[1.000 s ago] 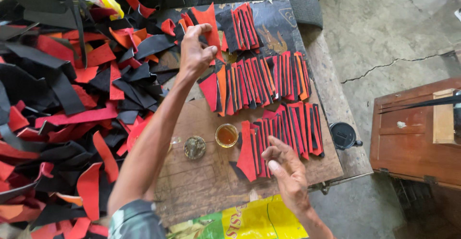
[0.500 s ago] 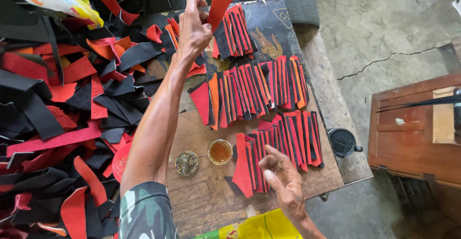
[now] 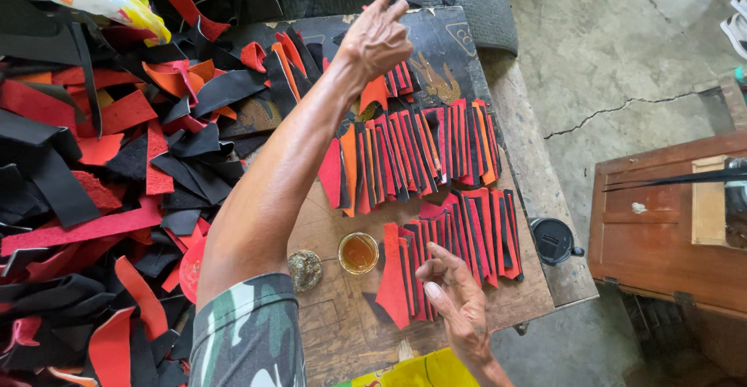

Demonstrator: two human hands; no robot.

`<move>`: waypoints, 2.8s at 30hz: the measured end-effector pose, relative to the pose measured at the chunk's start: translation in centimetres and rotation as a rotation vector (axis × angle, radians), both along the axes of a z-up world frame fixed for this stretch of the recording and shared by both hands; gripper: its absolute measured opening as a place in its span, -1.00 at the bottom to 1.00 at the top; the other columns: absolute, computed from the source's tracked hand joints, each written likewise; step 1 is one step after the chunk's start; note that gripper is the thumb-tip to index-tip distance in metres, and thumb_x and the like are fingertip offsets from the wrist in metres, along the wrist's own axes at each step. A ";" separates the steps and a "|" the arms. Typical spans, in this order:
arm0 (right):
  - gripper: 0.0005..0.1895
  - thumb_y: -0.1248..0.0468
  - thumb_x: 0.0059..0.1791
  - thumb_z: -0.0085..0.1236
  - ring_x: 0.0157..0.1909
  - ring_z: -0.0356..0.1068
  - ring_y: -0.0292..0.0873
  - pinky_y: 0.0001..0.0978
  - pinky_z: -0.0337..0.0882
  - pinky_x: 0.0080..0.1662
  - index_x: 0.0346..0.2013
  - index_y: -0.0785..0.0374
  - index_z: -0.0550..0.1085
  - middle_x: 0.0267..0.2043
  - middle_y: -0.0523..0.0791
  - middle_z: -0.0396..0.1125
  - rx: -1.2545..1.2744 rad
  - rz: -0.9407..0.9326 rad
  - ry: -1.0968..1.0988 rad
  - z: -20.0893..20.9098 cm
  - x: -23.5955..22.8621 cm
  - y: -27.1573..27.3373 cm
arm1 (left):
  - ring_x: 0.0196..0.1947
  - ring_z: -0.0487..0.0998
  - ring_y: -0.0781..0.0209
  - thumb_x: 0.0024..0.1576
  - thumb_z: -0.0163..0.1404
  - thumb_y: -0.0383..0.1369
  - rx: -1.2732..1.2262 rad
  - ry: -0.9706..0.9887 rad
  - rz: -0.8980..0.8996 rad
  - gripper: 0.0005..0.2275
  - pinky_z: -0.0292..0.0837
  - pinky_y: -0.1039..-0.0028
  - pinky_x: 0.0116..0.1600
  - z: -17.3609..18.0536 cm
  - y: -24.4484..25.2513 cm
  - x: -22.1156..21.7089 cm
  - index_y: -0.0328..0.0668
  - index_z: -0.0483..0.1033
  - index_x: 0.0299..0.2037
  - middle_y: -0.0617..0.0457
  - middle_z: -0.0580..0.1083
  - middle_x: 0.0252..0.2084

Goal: The person repeatedly picks red and black foam pieces from a pile, aligns them, and presses them together by hand. They place each assembled pair into a growing stack on the table. The process continues with multiple pieces handled one at a time.

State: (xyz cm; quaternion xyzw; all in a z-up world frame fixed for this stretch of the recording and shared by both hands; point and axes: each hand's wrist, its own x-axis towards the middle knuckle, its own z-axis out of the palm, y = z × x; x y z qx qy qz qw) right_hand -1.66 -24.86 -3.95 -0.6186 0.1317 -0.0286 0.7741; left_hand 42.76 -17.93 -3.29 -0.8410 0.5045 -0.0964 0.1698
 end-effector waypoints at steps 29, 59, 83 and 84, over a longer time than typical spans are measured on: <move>-0.46 0.34 0.01 0.13 0.02 0.32 -0.24 -0.32 0.28 0.13 0.31 0.33 0.36 -0.05 -0.08 0.37 -0.021 0.019 0.027 -1.2 0.2 -0.6 | -0.09 0.67 0.08 -0.16 0.12 -0.60 -1.523 0.709 0.764 -0.51 0.59 0.40 0.05 -11.8 4.3 -2.9 -0.45 0.53 0.08 -0.23 0.59 -0.02; -0.59 0.51 -0.15 0.14 0.21 0.26 0.02 -0.29 0.27 0.21 -0.03 0.16 0.58 0.08 -0.05 0.33 -1.020 0.296 -0.389 4.4 4.8 2.3 | -0.11 0.57 -0.33 -0.07 0.32 -0.22 -1.115 0.532 1.089 -0.54 0.44 -0.02 -0.01 -5.4 17.4 -7.6 -0.38 0.46 -0.10 -0.30 0.55 -0.16; -0.69 0.53 -0.37 0.11 0.45 -0.03 0.12 0.08 -0.07 0.29 -0.42 0.17 0.58 0.42 -0.01 0.10 -1.307 0.673 -0.477 7.5 9.2 4.1 | -0.24 0.57 -0.20 -0.21 0.24 -0.46 -1.338 0.431 0.960 -0.82 0.54 0.17 -0.14 -9.8 17.1 -7.0 -0.35 0.58 -0.42 -0.30 0.45 -0.21; -0.69 0.53 -0.37 0.11 0.45 -0.03 0.11 0.08 -0.06 0.30 -0.41 0.18 0.57 0.41 -0.02 0.10 -1.300 0.665 -0.489 7.6 9.2 4.2 | -0.22 0.58 -0.20 -0.18 0.20 -0.49 -1.375 0.404 0.921 -0.86 0.53 0.17 -0.11 -9.9 17.1 -6.9 -0.35 0.59 -0.43 -0.29 0.46 -0.22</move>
